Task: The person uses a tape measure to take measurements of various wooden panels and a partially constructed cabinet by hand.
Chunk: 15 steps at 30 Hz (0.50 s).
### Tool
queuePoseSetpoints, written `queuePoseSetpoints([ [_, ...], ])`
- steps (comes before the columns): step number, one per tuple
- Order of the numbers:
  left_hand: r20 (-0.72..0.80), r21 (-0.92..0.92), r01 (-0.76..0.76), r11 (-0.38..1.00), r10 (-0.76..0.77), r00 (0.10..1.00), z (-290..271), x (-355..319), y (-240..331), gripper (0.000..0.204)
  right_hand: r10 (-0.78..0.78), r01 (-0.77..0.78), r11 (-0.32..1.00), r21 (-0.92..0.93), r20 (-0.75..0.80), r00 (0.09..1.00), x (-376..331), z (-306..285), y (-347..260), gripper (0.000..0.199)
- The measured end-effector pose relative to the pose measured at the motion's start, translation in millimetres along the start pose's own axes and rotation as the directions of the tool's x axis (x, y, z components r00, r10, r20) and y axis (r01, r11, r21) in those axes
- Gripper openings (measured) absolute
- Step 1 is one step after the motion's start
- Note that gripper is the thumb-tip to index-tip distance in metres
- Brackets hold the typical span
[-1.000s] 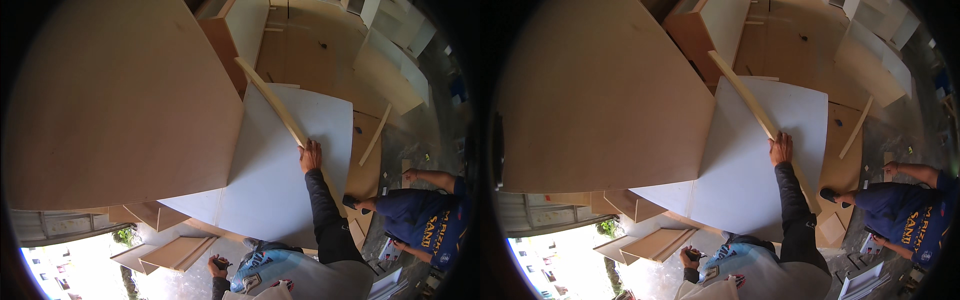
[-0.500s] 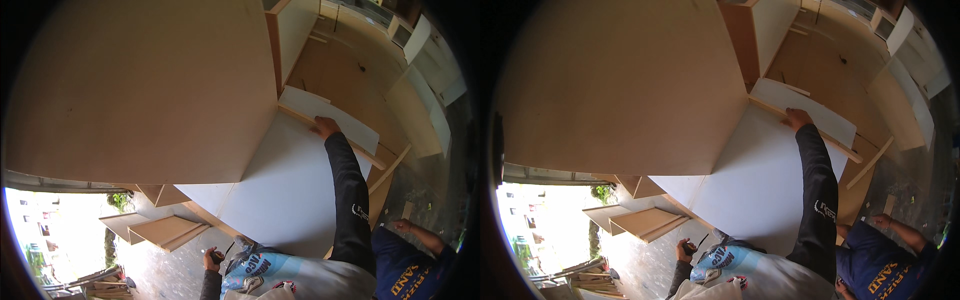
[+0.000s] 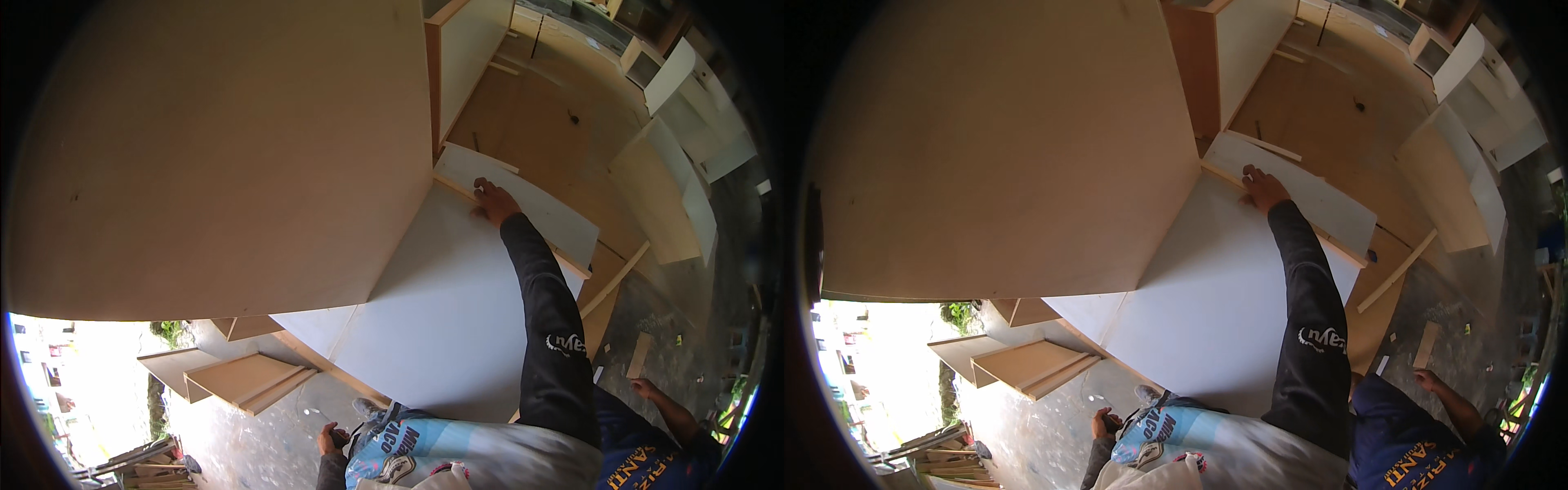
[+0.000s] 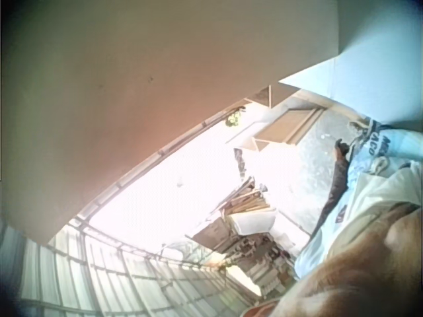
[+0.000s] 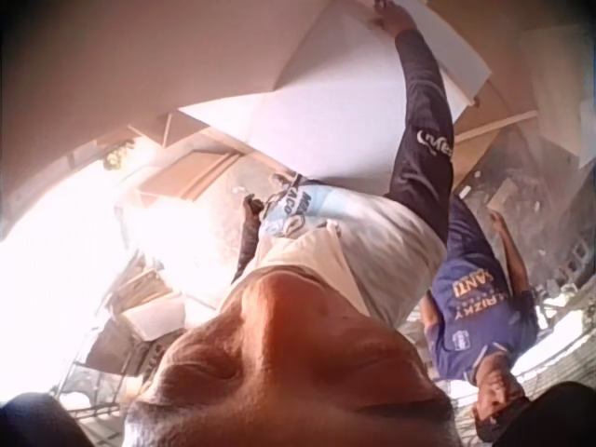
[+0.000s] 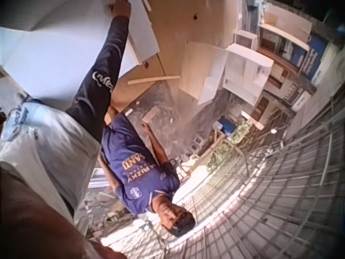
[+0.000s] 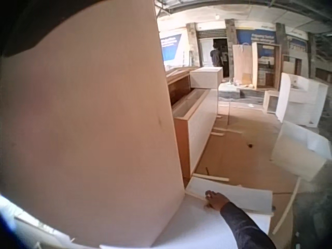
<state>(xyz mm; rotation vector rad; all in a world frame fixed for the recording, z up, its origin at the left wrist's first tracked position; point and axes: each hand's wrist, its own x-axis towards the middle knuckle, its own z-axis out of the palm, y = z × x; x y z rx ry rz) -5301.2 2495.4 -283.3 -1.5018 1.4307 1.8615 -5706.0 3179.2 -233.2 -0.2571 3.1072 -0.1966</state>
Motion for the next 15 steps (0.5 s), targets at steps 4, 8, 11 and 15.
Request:
queuePoseSetpoints([
  [4, 0.005, 0.068, -0.057, 0.996, 0.057, 0.998, -0.4, 4.8, 1.7, 0.035, 0.031, -0.030, 0.999, -0.010, 0.060, 0.998, -8.0, -29.5, -4.5, 0.061],
  [8, 0.078, 0.081, -0.056, 0.995, 0.050, 0.996, 1.0, 13.2, 8.1, 0.042, 0.307, -0.385, 0.516, 0.765, 0.254, 0.917, 17.7, -38.9, 22.8, 0.074],
  [11, 0.130, 0.156, 0.028, 0.987, -0.049, 0.990, -9.9, 13.3, -5.1, 0.046, 0.239, 0.164, -0.574, 0.803, -0.028, 0.971, 56.1, -63.7, 19.5, 0.078],
  [15, 0.147, 0.203, 0.026, 0.979, -0.057, 0.987, -8.0, 31.4, 11.6, 0.040, 0.562, 0.599, -0.721, 0.349, -0.210, 0.800, 109.5, -129.5, -13.0, 0.076],
])
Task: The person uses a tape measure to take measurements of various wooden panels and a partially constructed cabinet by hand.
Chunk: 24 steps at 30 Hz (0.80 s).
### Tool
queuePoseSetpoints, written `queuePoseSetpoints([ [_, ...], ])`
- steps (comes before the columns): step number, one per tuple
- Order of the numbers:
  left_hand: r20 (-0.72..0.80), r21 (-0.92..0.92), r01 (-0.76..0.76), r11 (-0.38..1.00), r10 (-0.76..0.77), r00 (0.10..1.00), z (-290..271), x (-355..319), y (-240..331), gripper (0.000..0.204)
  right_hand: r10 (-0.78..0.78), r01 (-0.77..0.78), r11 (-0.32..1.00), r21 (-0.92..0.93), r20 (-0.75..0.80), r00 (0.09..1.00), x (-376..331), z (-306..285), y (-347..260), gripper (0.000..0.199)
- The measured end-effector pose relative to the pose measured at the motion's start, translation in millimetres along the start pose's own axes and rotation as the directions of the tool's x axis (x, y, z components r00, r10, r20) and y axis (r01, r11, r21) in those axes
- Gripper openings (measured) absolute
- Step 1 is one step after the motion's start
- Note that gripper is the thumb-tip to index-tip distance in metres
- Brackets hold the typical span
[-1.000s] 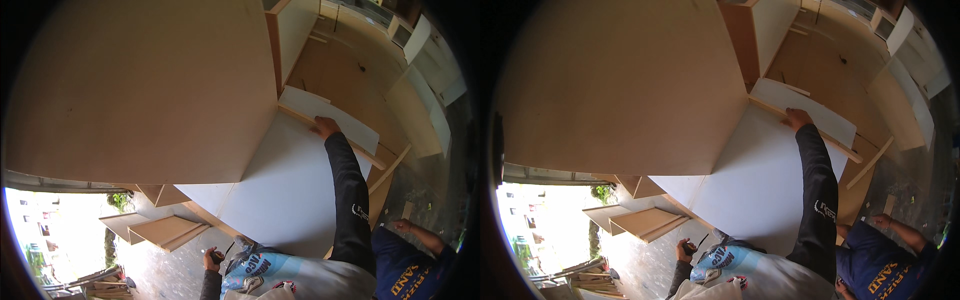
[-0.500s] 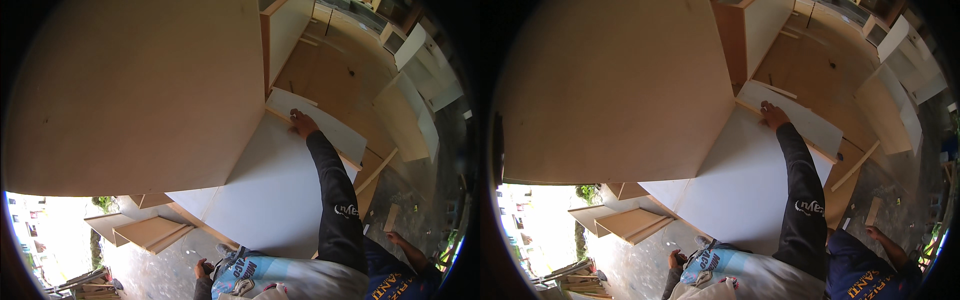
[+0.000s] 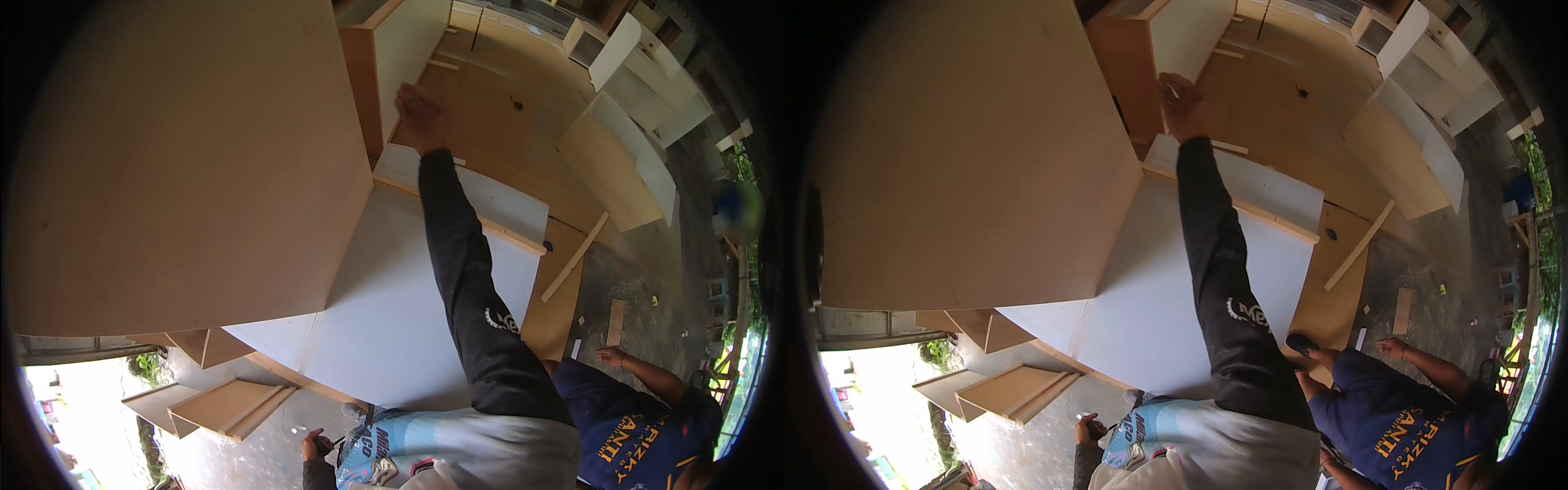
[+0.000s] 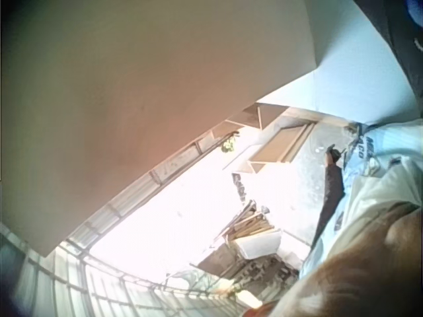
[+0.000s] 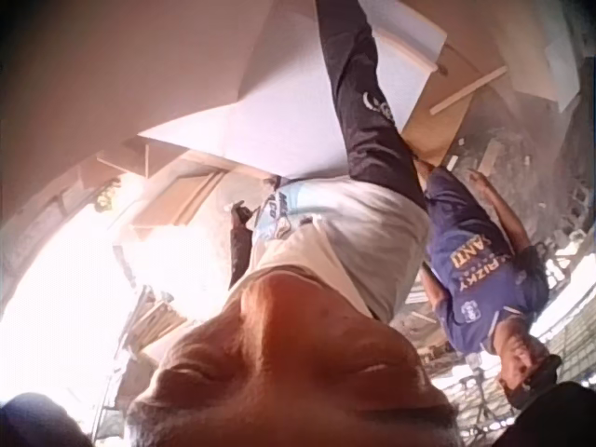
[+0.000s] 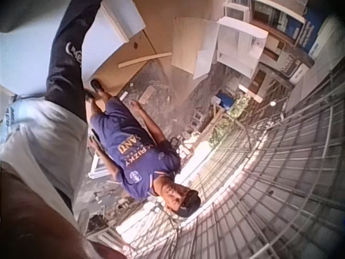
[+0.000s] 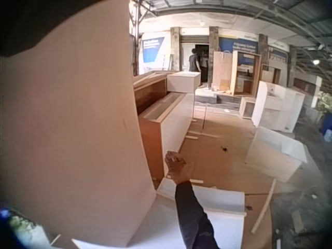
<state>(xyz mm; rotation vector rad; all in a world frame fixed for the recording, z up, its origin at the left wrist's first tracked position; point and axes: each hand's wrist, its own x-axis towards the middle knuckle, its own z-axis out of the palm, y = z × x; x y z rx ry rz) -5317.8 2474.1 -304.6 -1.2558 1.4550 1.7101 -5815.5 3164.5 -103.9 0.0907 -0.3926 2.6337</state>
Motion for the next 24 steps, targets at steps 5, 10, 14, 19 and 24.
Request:
queuePoseSetpoints([
  [5, -0.027, 0.124, -0.133, 0.983, 0.137, 0.990, 14.9, -3.0, 27.2, 0.034, 0.201, -0.210, 0.971, -0.114, -0.083, 0.976, 7.6, 55.3, 52.0, 0.070],
  [10, 0.052, 0.137, -0.180, 0.974, 0.174, 0.983, 22.8, -11.2, 36.8, 0.035, 0.129, -0.176, 0.942, -0.284, -0.177, 0.976, 40.2, 102.9, 51.1, 0.050],
  [14, -0.005, 0.142, -0.093, 0.986, 0.095, 0.996, 7.2, -9.2, 15.7, 0.034, -0.018, 0.093, 0.985, -0.147, 0.447, 0.894, 51.7, 238.5, 7.0, 0.055],
  [19, 0.043, 0.125, -0.022, 0.992, 0.017, 0.999, -49.5, 40.6, -16.6, 0.039, -0.042, 0.255, 0.913, -0.318, 0.549, 0.835, 60.4, 334.2, -34.6, 0.068],
  [24, -0.040, -0.009, 0.125, 0.992, -0.125, 0.991, -35.0, 50.9, -29.9, 0.035, -0.081, 0.391, 0.882, -0.262, 0.734, 0.675, 67.7, 435.6, -49.2, 0.088],
])
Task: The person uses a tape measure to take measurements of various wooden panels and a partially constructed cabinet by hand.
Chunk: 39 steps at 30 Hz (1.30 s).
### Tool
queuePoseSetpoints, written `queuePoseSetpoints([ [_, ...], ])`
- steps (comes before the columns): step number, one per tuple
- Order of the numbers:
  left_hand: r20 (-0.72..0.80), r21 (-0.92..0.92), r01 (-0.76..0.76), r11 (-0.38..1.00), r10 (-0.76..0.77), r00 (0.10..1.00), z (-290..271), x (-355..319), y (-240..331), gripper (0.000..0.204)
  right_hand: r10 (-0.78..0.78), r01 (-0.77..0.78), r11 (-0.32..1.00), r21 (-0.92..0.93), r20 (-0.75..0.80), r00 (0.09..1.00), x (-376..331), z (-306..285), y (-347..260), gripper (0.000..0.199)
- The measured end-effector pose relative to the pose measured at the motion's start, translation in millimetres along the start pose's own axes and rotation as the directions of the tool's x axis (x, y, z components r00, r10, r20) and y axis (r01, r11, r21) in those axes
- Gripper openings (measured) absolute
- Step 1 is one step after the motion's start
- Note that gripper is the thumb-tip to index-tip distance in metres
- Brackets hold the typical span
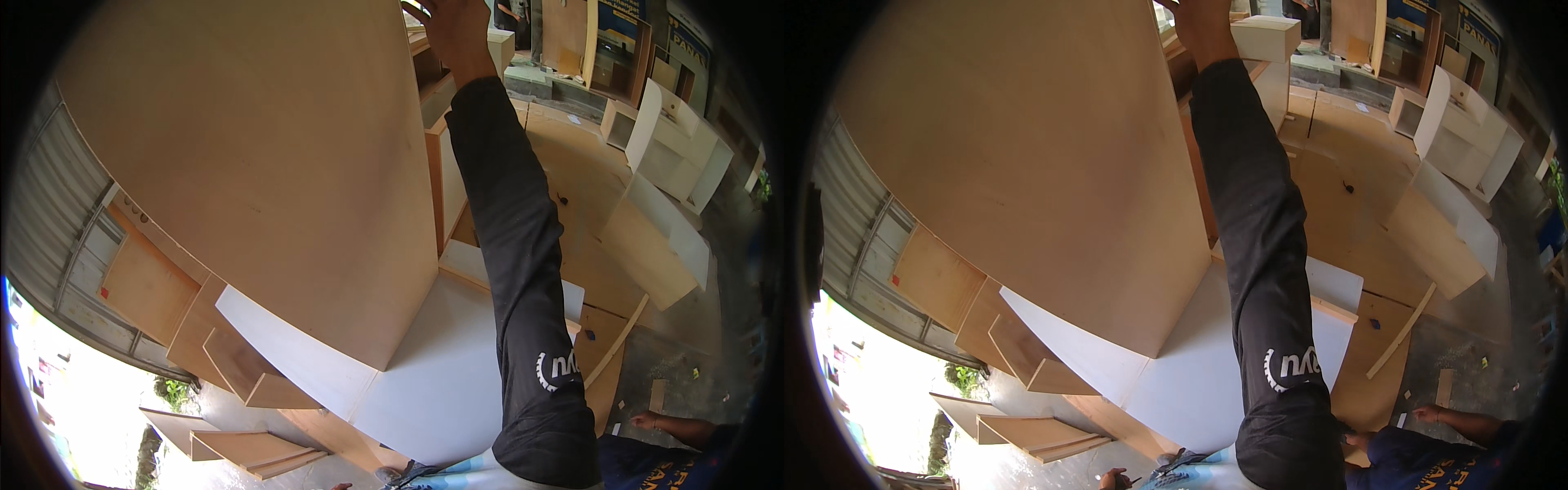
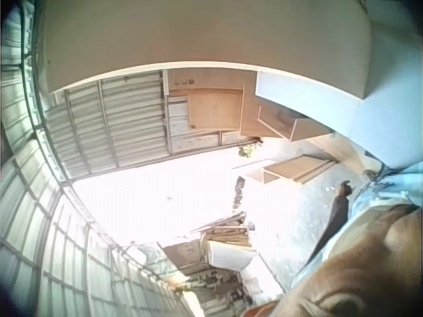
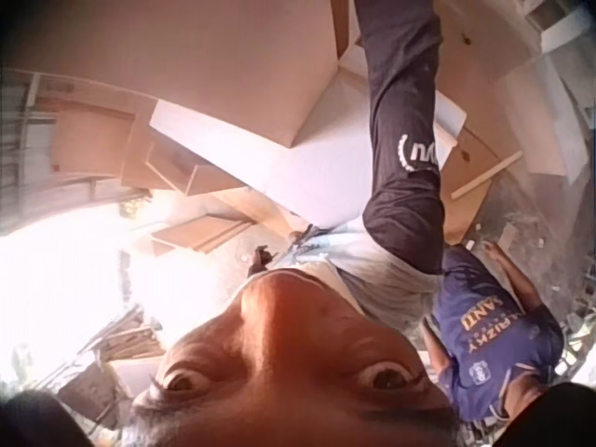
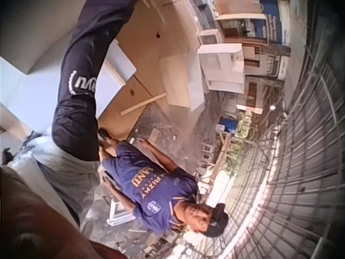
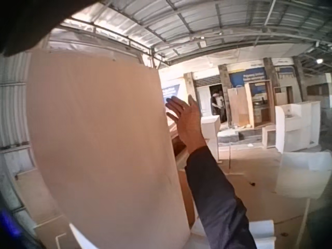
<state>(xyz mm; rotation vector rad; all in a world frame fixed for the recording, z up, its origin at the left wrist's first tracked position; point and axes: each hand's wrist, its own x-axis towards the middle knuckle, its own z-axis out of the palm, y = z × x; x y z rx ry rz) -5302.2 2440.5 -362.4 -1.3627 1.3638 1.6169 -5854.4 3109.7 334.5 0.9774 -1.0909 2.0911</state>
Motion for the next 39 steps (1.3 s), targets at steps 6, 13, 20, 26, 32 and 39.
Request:
queuePoseSetpoints([
  [6, 0.121, -0.149, -0.010, 0.989, 0.028, 0.992, 6.8, 5.7, 4.7, 0.023, -0.156, 0.157, 0.987, -0.020, -0.290, 0.944, 80.0, 46.0, -30.3, 0.088],
  [13, 0.101, -0.240, -0.011, 0.971, 0.036, 0.994, -5.8, 33.1, -72.5, 0.053, -0.029, 0.057, 0.993, 0.107, -0.241, 0.970, 75.3, 67.8, -28.1, 0.098],
  [20, 0.186, 0.773, -0.394, 0.497, 0.417, 0.890, -22.2, 21.2, -93.3, 0.029, -0.133, 0.158, 0.984, 0.082, -0.253, 0.958, 83.7, 67.3, -17.6, 0.094],
  [26, 0.339, 0.877, -0.466, 0.119, 0.533, 0.775, -25.6, 19.1, -87.4, 0.038, -0.171, 0.209, 0.972, 0.106, -0.287, 0.942, 61.5, 78.2, -17.7, 0.097],
  [32, 0.360, 0.853, -0.479, 0.208, 0.430, 0.828, -10.7, 41.4, -67.6, 0.034, -0.129, 0.173, 0.970, 0.168, -0.245, 0.961, 84.1, 65.0, -15.0, 0.096],
  [39, 0.354, 0.859, -0.468, 0.209, 0.418, 0.837, 5.0, 49.7, -39.7, 0.033, -0.197, 0.270, 0.943, 0.195, -0.327, 0.924, 73.2, 76.6, -17.2, 0.094],
])
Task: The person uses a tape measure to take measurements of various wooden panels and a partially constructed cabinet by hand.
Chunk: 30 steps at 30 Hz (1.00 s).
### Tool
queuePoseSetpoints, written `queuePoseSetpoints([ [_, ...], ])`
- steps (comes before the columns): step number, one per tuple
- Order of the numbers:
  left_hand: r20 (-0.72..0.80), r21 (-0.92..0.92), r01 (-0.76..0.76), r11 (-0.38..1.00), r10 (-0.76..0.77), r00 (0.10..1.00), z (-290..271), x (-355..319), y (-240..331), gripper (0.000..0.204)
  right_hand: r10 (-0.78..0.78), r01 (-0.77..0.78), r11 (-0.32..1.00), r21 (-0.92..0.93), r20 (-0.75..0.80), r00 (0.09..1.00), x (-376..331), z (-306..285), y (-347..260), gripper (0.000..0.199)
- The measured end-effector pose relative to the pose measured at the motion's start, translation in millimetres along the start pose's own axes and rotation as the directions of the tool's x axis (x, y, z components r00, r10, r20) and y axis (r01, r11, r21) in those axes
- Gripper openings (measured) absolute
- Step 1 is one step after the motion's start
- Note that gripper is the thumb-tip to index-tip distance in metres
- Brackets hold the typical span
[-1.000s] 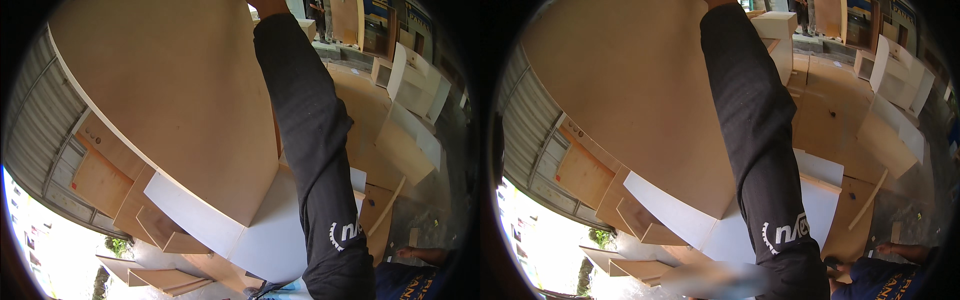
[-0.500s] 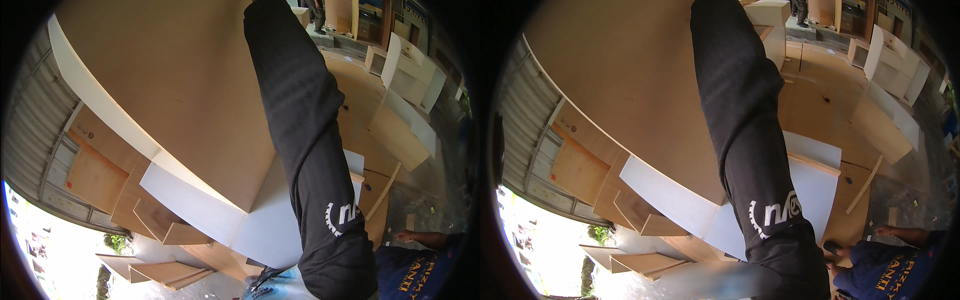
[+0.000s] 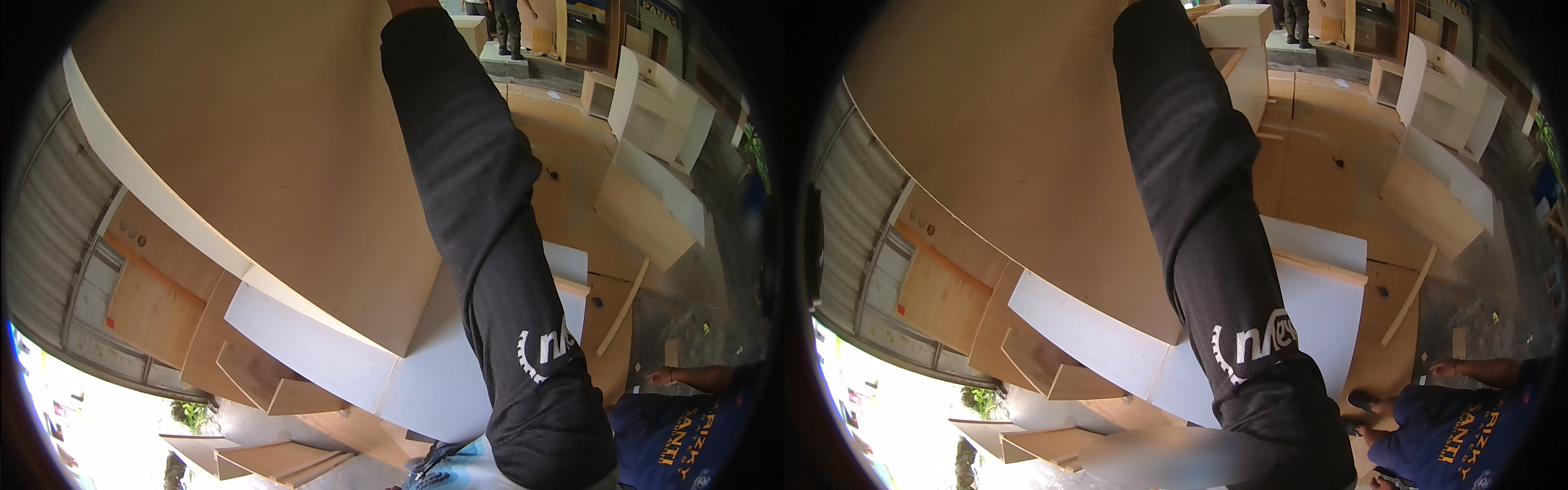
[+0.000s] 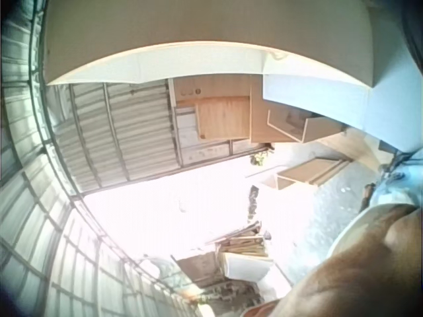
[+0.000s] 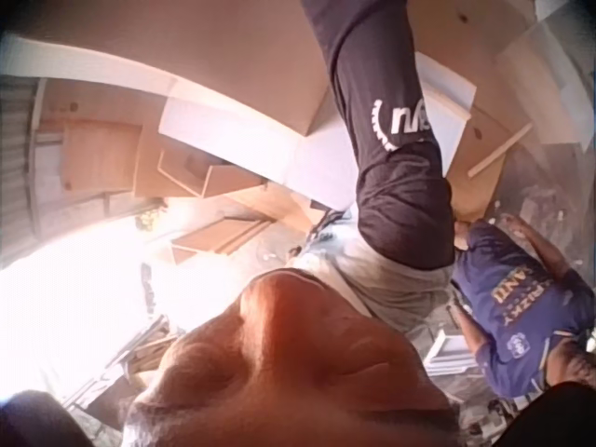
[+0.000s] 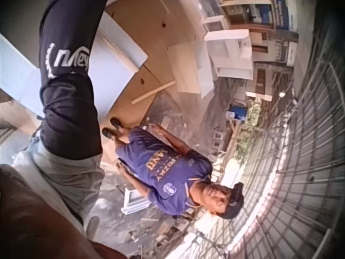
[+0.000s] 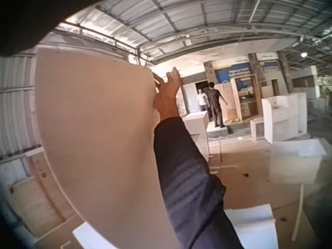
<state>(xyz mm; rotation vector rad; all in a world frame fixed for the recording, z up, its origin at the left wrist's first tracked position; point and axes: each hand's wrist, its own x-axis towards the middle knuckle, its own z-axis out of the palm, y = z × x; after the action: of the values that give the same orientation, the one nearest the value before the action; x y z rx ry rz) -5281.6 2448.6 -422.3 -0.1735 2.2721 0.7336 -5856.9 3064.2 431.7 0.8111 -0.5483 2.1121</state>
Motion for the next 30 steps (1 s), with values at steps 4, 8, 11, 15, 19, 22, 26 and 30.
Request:
queuePoseSetpoints([
  [4, -0.001, 0.001, 0.016, 1.000, -0.016, 1.000, -6.9, -1.6, 1.8, 0.033, 0.066, -0.067, 0.997, 0.028, 0.041, 0.997, -8.7, -3.2, -2.5, 0.093],
  [8, 0.007, 0.014, 0.007, 1.000, -0.007, 1.000, -14.4, 3.7, 5.2, 0.033, 0.048, -0.049, 0.998, 0.035, 0.034, 0.998, -7.0, -5.1, -7.2, 0.092],
  [11, 0.010, 0.007, 0.012, 1.000, -0.012, 1.000, -12.9, -0.5, 4.7, 0.032, 0.061, -0.062, 0.997, 0.034, 0.028, 0.998, -13.3, -1.2, 1.0, 0.091],
  [15, 0.016, 0.010, 0.013, 1.000, -0.013, 1.000, -16.9, -0.2, 4.7, 0.032, 0.062, -0.062, 0.998, -0.010, -0.002, 0.998, -13.3, -1.1, 2.0, 0.091],
  [19, 0.024, 0.014, 0.000, 1.000, 0.000, 1.000, -18.9, 4.2, 6.3, 0.031, 0.049, -0.049, 0.999, -0.007, 0.009, 0.999, -10.5, -5.0, -0.8, 0.090],
  [22, 0.025, 0.015, -0.002, 1.000, 0.001, 1.000, -20.6, 2.7, 5.7, 0.031, 0.046, -0.046, 0.999, 0.001, 0.017, 0.999, -10.3, -7.0, 0.0, 0.088],
  [26, 0.021, 0.007, -0.002, 1.000, 0.002, 1.000, -19.0, -3.6, 2.9, 0.031, 0.050, -0.050, 0.999, 0.001, 0.012, 0.999, -14.3, -4.3, 1.7, 0.086],
  [30, 0.020, 0.004, -0.014, 1.000, 0.014, 1.000, -20.5, -5.3, 1.5, 0.030, 0.023, -0.023, 1.000, -0.005, 0.029, 0.999, -9.4, -5.7, 1.5, 0.085],
])
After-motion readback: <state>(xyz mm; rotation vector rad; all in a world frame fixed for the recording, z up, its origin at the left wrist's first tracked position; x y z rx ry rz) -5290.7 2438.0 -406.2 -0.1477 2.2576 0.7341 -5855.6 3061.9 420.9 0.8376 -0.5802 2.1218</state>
